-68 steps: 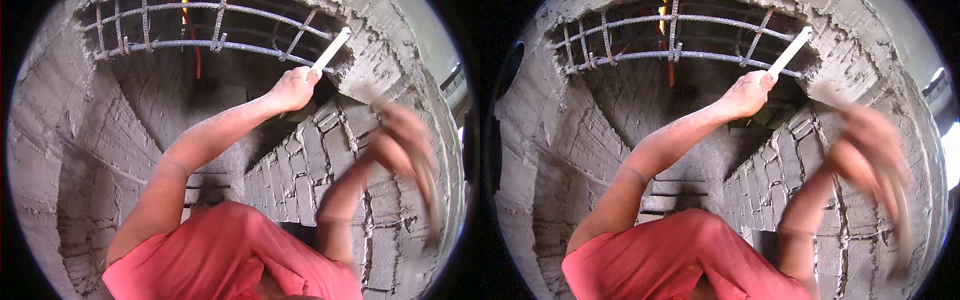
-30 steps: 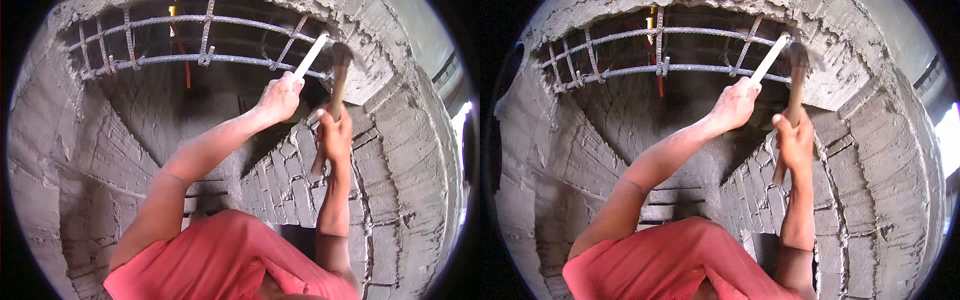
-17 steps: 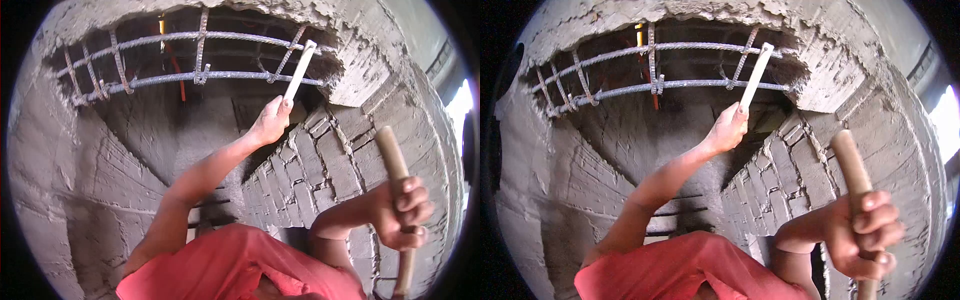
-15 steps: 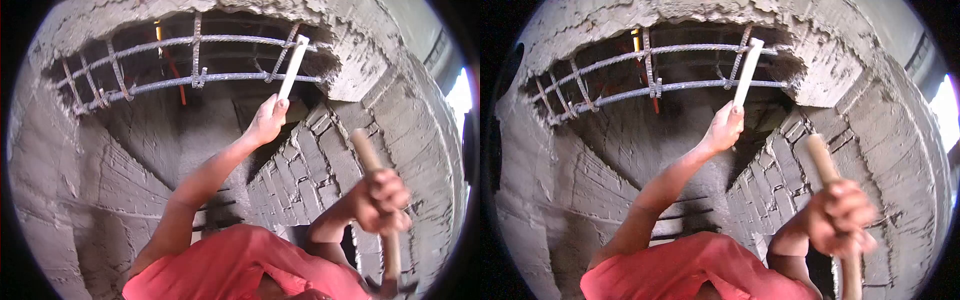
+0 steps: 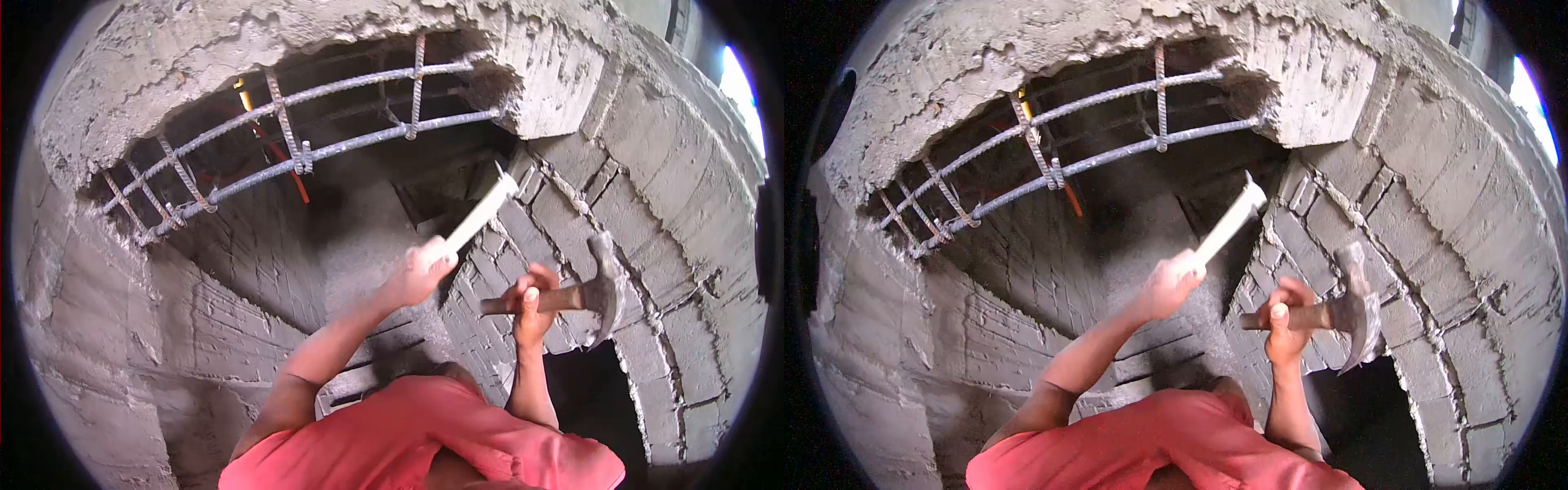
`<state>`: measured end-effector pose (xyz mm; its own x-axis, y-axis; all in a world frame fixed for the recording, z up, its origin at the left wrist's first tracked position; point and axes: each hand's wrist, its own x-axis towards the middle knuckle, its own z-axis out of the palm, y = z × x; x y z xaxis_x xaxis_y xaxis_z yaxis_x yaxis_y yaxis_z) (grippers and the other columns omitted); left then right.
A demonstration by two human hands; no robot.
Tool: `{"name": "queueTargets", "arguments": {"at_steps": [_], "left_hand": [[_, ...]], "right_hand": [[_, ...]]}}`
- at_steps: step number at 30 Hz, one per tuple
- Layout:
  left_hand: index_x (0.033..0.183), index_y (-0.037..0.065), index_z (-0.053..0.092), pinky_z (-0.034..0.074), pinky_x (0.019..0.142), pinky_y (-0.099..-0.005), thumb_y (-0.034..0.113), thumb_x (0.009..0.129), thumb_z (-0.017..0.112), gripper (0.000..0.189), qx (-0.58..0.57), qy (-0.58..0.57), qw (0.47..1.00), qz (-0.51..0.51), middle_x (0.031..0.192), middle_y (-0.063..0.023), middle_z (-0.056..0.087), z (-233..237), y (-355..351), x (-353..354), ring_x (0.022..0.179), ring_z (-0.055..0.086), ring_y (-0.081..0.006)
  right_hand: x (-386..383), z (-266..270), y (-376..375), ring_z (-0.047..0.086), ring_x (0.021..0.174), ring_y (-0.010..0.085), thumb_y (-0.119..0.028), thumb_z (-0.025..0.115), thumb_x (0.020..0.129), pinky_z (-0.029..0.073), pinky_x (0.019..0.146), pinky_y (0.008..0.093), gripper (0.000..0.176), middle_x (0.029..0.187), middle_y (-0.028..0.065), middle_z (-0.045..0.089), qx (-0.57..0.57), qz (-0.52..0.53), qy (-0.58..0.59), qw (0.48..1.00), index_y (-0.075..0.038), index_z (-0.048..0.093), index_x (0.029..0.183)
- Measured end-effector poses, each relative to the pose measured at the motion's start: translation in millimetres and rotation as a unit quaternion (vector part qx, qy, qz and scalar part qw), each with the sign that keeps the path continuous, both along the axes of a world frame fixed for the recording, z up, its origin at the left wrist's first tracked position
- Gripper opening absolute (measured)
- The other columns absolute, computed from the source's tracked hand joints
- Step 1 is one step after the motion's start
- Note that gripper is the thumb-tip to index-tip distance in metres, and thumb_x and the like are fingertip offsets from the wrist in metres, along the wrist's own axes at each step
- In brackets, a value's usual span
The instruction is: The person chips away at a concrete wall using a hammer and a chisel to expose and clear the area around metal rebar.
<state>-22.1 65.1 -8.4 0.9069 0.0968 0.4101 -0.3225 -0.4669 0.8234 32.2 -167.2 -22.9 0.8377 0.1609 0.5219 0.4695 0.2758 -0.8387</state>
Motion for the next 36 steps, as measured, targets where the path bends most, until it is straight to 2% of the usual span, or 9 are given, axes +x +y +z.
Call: {"name": "queueTargets", "arguments": {"at_steps": [3,5,17,23,29,31,33,35,36], "left_hand": [[0.098,0.005,0.055,0.045,0.064,-0.0419,0.036,0.100,0.050,0.032,0.014,0.079,0.996,-0.029,0.072,-0.0167,0.056,-11.1,-24.3,-29.8,0.066,0.058,-0.0321],[0.099,0.005,0.054,0.045,0.067,-0.0451,0.041,0.100,0.047,0.037,0.066,0.131,0.988,-0.046,0.074,-0.0187,0.058,-10.1,-34.7,-44.1,0.070,0.058,-0.0379],[0.087,0.004,0.054,0.043,0.056,-0.0459,0.072,0.093,0.040,0.070,0.099,0.159,0.976,0.111,0.064,-0.0201,0.054,-7.8,-87.4,-51.4,0.059,0.053,-0.0394],[0.092,0.004,0.054,0.045,0.057,-0.0469,0.060,0.097,0.046,0.056,0.140,0.116,0.968,0.170,0.069,-0.0199,0.057,-10.9,-116.0,-39.7,0.063,0.057,-0.0400],[0.095,0.004,0.052,0.044,0.058,-0.0496,0.046,0.102,0.044,0.043,0.103,0.107,0.965,0.216,0.070,-0.0202,0.055,-43.8,-127.5,-9.3,0.066,0.058,-0.0433],[0.097,0.003,0.051,0.044,0.058,-0.0481,0.039,0.103,0.046,0.037,0.199,-0.049,0.934,0.291,0.072,-0.0201,0.054,-44.8,-111.0,10.2,0.065,0.057,-0.0418],[0.096,0.003,0.052,0.045,0.062,-0.0510,0.031,0.101,0.048,0.028,0.081,-0.038,0.946,0.312,0.081,-0.0220,0.057,-25.1,-83.1,27.9,0.073,0.060,-0.0435],[0.105,0.001,0.051,0.046,0.062,-0.0474,0.026,0.100,0.047,0.026,0.153,-0.170,0.930,0.289,0.077,-0.0204,0.055,-18.6,-38.6,60.5,0.069,0.059,-0.0414],[0.109,0.002,0.050,0.045,0.061,-0.0470,0.032,0.102,0.044,0.031,0.091,-0.163,0.946,0.263,0.074,-0.0197,0.054,-6.0,-26.9,72.1,0.067,0.058,-0.0410]], "right_hand": [[10.6,15.6,6.1,0.051,0.054,0.0101,-0.045,0.069,0.091,0.048,0.052,0.0268,0.070,0.080,0.0033,0.053,0.115,0.115,-0.002,0.987,-0.001,0.042,0.139],[20.0,12.0,1.8,0.051,0.054,0.0102,-0.044,0.070,0.090,0.048,0.052,0.0266,0.070,0.079,0.0025,0.054,0.090,0.137,0.005,0.986,-0.001,0.042,0.138],[64.6,19.3,-11.2,0.051,0.051,0.0107,-0.036,0.071,0.092,0.046,0.049,0.0266,0.052,0.070,0.0029,0.053,0.074,0.206,0.034,0.975,0.003,0.051,0.119],[97.4,15.7,-22.4,0.053,0.053,0.0105,-0.031,0.070,0.093,0.041,0.049,0.0247,0.038,0.069,0.0045,0.057,-0.005,0.141,-0.027,0.990,0.001,0.055,0.108],[116.8,27.4,-11.1,0.052,0.054,0.0094,-0.037,0.069,0.093,0.040,0.048,0.0239,0.042,0.074,0.0025,0.057,0.004,0.183,-0.037,0.982,-0.001,0.056,0.111],[121.6,22.8,-9.7,0.050,0.054,0.0095,-0.047,0.065,0.094,0.039,0.047,0.0224,0.053,0.078,0.0026,0.054,0.034,0.193,-0.027,0.980,-0.002,0.051,0.118],[121.5,22.7,-14.3,0.047,0.054,0.0112,-0.062,0.057,0.092,0.041,0.047,0.0239,0.067,0.076,0.0027,0.049,0.078,0.263,0.002,0.962,-0.002,0.046,0.118],[116.5,16.5,-14.6,0.047,0.056,0.0125,-0.063,0.054,0.092,0.042,0.050,0.0254,0.066,0.076,0.0027,0.048,0.085,0.281,0.019,0.956,-0.002,0.046,0.115],[114.3,14.3,-13.5,0.048,0.057,0.0139,-0.065,0.052,0.092,0.044,0.052,0.0269,0.066,0.075,0.0028,0.047,0.099,0.299,0.032,0.949,-0.003,0.046,0.111]]}}
